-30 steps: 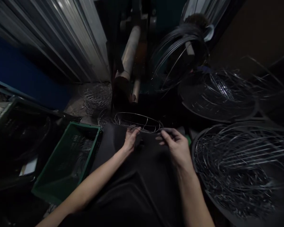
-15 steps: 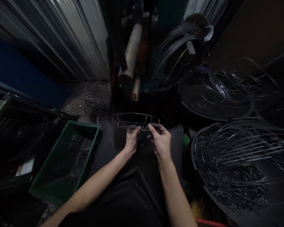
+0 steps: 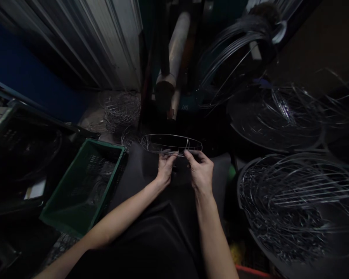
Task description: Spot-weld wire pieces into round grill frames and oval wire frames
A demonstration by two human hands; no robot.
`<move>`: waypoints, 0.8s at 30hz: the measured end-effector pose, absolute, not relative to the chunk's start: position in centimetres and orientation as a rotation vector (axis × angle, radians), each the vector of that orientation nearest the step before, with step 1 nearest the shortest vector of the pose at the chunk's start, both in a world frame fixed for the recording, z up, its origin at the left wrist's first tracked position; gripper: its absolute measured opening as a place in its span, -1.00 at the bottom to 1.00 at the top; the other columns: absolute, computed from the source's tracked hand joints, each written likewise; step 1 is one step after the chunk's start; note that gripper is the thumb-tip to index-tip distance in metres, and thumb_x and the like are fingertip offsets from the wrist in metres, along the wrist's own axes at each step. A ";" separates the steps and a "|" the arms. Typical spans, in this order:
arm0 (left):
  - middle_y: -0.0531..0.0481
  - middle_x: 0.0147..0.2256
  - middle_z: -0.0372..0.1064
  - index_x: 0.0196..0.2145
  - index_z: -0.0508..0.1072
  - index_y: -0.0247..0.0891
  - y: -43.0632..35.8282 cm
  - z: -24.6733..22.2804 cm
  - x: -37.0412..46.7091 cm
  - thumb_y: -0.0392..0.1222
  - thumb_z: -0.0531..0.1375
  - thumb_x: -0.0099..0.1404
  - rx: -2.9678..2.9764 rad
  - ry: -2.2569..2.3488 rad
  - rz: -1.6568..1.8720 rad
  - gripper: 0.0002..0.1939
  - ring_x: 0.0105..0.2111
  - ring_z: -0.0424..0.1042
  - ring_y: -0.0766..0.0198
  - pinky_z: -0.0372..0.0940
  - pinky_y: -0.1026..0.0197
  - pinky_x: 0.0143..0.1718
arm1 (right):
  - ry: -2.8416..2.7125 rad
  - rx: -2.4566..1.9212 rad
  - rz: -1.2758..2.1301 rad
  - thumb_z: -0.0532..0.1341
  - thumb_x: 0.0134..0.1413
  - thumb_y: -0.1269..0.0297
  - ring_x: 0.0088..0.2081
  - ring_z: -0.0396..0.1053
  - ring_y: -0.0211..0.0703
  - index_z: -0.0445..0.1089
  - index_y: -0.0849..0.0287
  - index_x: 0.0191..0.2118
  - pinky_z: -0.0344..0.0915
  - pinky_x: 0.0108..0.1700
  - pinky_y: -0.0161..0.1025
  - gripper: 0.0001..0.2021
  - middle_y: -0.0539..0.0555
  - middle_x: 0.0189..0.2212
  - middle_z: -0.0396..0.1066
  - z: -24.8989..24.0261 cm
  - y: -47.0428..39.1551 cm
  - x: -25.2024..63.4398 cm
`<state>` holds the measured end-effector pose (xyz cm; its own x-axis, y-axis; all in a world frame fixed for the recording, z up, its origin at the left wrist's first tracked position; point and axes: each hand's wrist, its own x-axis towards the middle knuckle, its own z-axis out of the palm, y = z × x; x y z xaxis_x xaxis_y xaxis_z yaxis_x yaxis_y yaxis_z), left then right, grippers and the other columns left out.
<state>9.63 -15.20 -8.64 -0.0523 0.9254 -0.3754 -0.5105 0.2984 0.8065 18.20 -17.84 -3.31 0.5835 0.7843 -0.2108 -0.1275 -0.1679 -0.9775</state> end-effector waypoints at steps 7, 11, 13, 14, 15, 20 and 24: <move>0.08 -0.38 0.39 -0.24 0.20 -0.24 -15.1 -8.5 9.6 -0.34 0.31 -0.03 0.471 1.050 1.285 -0.57 -0.31 0.44 0.33 0.21 0.15 -0.06 | -0.577 -1.542 0.863 0.39 -0.33 0.07 -0.56 0.18 -0.36 0.47 0.20 -0.45 0.15 -0.55 -0.37 -0.68 -0.02 -0.52 0.39 -3.1 -17.8 17.9; 0.11 -0.41 0.39 -0.25 0.20 -0.24 -15.1 -8.3 9.6 -0.35 0.30 -0.03 0.449 1.048 1.282 -0.58 -0.34 0.43 0.36 0.23 0.19 -0.09 | -0.589 -1.555 0.835 0.38 -0.30 0.08 -0.56 0.18 -0.36 0.47 0.20 -0.44 0.14 -0.55 -0.37 -0.70 -0.02 -0.53 0.39 -3.0 -17.7 17.7; 0.11 -0.40 0.40 -0.24 0.19 -0.24 -15.1 -8.3 9.6 -0.33 0.31 -0.03 0.451 1.046 1.285 -0.58 -0.34 0.43 0.37 0.24 0.20 -0.11 | -0.600 -1.556 0.821 0.38 -0.30 0.08 -0.56 0.18 -0.35 0.47 0.21 -0.44 0.14 -0.55 -0.37 -0.69 -0.01 -0.52 0.39 -2.9 -17.7 17.7; 0.11 -0.40 0.40 -0.24 0.19 -0.24 -15.1 -8.3 9.6 -0.32 0.31 -0.03 0.457 1.053 1.285 -0.57 -0.34 0.43 0.36 0.24 0.20 -0.12 | -0.604 -1.558 0.819 0.38 -0.30 0.08 -0.56 0.18 -0.35 0.47 0.21 -0.44 0.13 -0.55 -0.37 -0.69 -0.01 -0.53 0.39 -2.9 -17.6 17.7; 0.10 -0.40 0.40 -0.24 0.20 -0.24 -15.1 -8.3 9.6 -0.30 0.32 -0.03 0.465 1.066 1.285 -0.57 -0.34 0.42 0.36 0.24 0.20 -0.13 | -0.606 -1.561 0.818 0.38 -0.30 0.08 -0.57 0.17 -0.36 0.47 0.22 -0.44 0.13 -0.55 -0.37 -0.69 -0.02 -0.53 0.39 -2.8 -17.6 17.7; 0.13 -0.40 0.40 -0.25 0.21 -0.23 -15.1 -8.3 9.7 -0.29 0.33 -0.04 0.468 1.051 1.292 -0.57 -0.34 0.43 0.37 0.23 0.20 -0.11 | -0.612 -1.557 0.815 0.38 -0.30 0.09 -0.57 0.15 -0.37 0.47 0.23 -0.43 0.12 -0.56 -0.37 -0.69 -0.03 -0.55 0.38 -2.8 -17.7 17.7; 0.12 -0.41 0.40 -0.26 0.20 -0.23 -15.0 -8.2 9.7 -0.29 0.34 -0.06 0.451 1.038 1.298 -0.56 -0.33 0.44 0.34 0.22 0.17 -0.08 | -0.609 -1.546 0.811 0.38 -0.30 0.09 -0.56 0.18 -0.35 0.47 0.22 -0.43 0.12 -0.56 -0.37 -0.69 -0.02 -0.54 0.39 -2.9 -17.6 17.7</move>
<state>9.66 -15.05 -8.21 -0.0719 0.9269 -0.3685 -0.5631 0.2672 0.7820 17.72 -17.59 -2.95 0.6168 0.7726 -0.1504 -0.0706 -0.1360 -0.9882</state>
